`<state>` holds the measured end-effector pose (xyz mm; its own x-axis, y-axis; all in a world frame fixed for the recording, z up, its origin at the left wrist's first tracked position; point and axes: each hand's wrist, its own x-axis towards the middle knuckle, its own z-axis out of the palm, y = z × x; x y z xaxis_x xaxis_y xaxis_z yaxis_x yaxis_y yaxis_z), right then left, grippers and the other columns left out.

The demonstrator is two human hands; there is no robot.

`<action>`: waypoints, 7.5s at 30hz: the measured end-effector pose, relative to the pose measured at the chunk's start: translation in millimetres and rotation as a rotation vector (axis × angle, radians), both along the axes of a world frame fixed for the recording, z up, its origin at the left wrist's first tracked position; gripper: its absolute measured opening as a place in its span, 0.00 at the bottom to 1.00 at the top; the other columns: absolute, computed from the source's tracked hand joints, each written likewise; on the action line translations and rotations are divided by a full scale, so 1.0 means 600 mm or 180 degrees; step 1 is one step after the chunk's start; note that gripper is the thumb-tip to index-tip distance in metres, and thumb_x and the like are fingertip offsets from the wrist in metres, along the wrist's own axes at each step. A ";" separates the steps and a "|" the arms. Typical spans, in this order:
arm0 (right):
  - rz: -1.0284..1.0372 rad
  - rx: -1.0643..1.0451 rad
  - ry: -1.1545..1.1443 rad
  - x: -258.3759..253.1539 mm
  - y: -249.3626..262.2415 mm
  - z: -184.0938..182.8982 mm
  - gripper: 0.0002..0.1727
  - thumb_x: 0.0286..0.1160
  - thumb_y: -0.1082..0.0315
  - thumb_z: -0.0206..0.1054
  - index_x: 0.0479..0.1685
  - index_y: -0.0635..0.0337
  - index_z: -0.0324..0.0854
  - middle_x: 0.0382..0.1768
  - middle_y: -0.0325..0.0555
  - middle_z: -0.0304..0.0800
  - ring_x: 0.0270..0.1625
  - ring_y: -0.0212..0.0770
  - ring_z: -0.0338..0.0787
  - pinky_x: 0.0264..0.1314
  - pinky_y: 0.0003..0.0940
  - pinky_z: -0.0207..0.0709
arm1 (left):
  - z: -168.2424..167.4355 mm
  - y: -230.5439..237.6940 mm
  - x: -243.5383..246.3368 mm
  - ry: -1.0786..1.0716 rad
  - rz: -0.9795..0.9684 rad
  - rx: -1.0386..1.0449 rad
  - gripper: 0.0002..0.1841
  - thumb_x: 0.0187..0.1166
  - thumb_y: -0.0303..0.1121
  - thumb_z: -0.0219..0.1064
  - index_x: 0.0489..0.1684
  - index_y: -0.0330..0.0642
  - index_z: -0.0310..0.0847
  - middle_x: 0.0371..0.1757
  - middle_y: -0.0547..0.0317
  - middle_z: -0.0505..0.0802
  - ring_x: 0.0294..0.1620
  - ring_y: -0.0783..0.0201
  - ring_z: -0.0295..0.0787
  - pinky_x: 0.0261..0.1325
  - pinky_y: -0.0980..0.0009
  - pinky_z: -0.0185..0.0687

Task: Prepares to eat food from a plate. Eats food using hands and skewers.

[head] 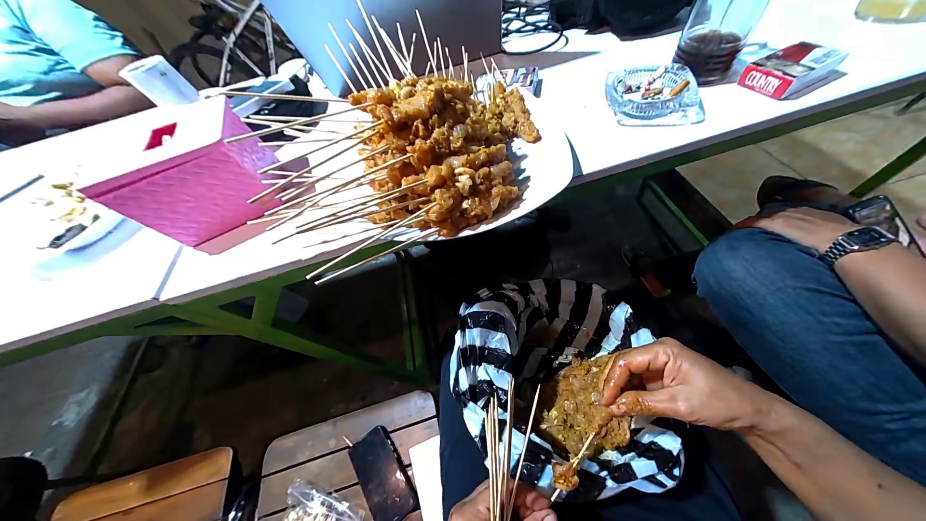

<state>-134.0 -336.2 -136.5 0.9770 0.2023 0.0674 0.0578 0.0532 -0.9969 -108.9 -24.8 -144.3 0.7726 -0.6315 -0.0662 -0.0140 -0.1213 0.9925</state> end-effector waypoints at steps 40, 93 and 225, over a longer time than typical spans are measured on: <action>-0.0900 0.0449 0.0667 -0.018 0.010 -0.013 0.14 0.77 0.76 0.61 0.56 0.62 0.87 0.48 0.40 0.93 0.47 0.32 0.92 0.54 0.30 0.88 | 0.004 -0.006 -0.004 0.0181 0.0241 -0.0113 0.06 0.70 0.21 0.76 0.39 0.39 0.89 0.34 0.70 0.93 0.26 0.82 0.83 0.28 0.83 0.81; -0.0606 -0.2728 -0.0376 -0.031 -0.002 -0.022 0.07 0.71 0.68 0.70 0.37 0.57 0.93 0.38 0.45 0.94 0.43 0.41 0.92 0.50 0.42 0.87 | -0.003 -0.022 -0.014 0.0456 0.0631 -0.0265 0.08 0.70 0.17 0.73 0.40 0.39 0.88 0.29 0.69 0.92 0.20 0.82 0.79 0.22 0.83 0.75; -0.0183 -0.2653 -0.0270 -0.020 0.023 -0.033 0.07 0.68 0.68 0.72 0.39 0.59 0.91 0.37 0.48 0.92 0.39 0.44 0.90 0.45 0.45 0.85 | 0.001 0.014 0.016 0.0191 0.0290 0.0049 0.07 0.69 0.21 0.75 0.41 0.41 0.90 0.34 0.71 0.94 0.25 0.82 0.83 0.28 0.83 0.80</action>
<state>-146.2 -322.2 -156.3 0.9857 0.1685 -0.0084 0.1144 -0.7042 -0.7007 -99.1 -16.1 -143.4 0.8211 -0.5573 -0.1233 0.0573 -0.1344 0.9893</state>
